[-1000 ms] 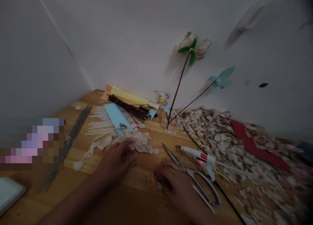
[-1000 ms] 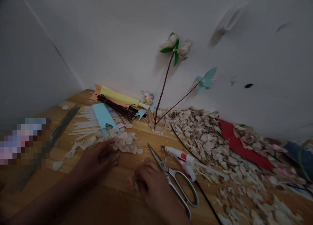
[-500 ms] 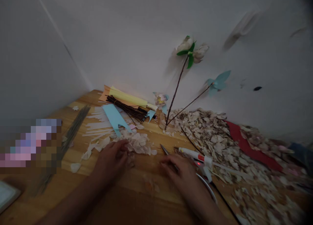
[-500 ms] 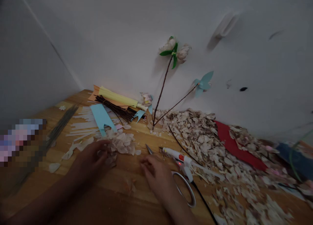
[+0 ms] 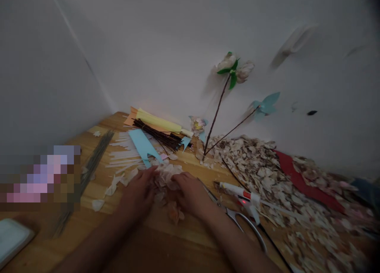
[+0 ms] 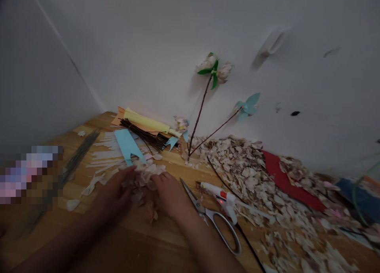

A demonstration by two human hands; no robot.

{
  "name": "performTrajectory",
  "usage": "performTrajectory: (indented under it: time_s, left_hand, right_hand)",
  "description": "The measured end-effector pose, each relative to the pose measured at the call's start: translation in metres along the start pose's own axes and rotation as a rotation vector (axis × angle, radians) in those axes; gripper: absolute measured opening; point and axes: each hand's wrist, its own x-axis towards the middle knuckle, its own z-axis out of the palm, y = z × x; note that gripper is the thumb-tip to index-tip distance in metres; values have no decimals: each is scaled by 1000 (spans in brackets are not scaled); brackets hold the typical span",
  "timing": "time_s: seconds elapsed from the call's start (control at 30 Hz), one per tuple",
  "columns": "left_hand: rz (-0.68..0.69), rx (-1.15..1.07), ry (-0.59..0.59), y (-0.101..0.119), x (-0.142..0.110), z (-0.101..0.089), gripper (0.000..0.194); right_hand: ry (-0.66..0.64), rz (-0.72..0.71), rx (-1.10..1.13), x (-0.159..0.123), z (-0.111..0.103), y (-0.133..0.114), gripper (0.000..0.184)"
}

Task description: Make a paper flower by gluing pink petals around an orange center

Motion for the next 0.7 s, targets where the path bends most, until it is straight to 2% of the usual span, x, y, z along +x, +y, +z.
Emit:
performTrajectory:
  time_s: [0.1, 0.27, 0.33, 0.43, 0.6, 0.7]
  left_hand:
    - [13, 0, -79, 2, -1, 3, 54]
    - [-9, 17, -69, 3, -2, 3, 55]
    - [-13, 25, -64, 1, -2, 3, 57]
    - [-13, 27, -37, 1, -1, 3, 54]
    - [42, -8, 6, 5, -1, 2, 50]
    - [130, -58, -85, 7, -4, 2, 53]
  right_hand:
    - [1, 31, 96, -6, -9, 4, 31]
    - [-15, 80, 390, -25, -27, 13, 47]
    - [11, 122, 506, -31, -29, 19, 42]
    - [98, 217, 622, -36, -25, 27, 20]
    - [205, 315, 663, -27, -17, 27, 19]
    - [218, 292, 573, -12, -14, 20, 14]
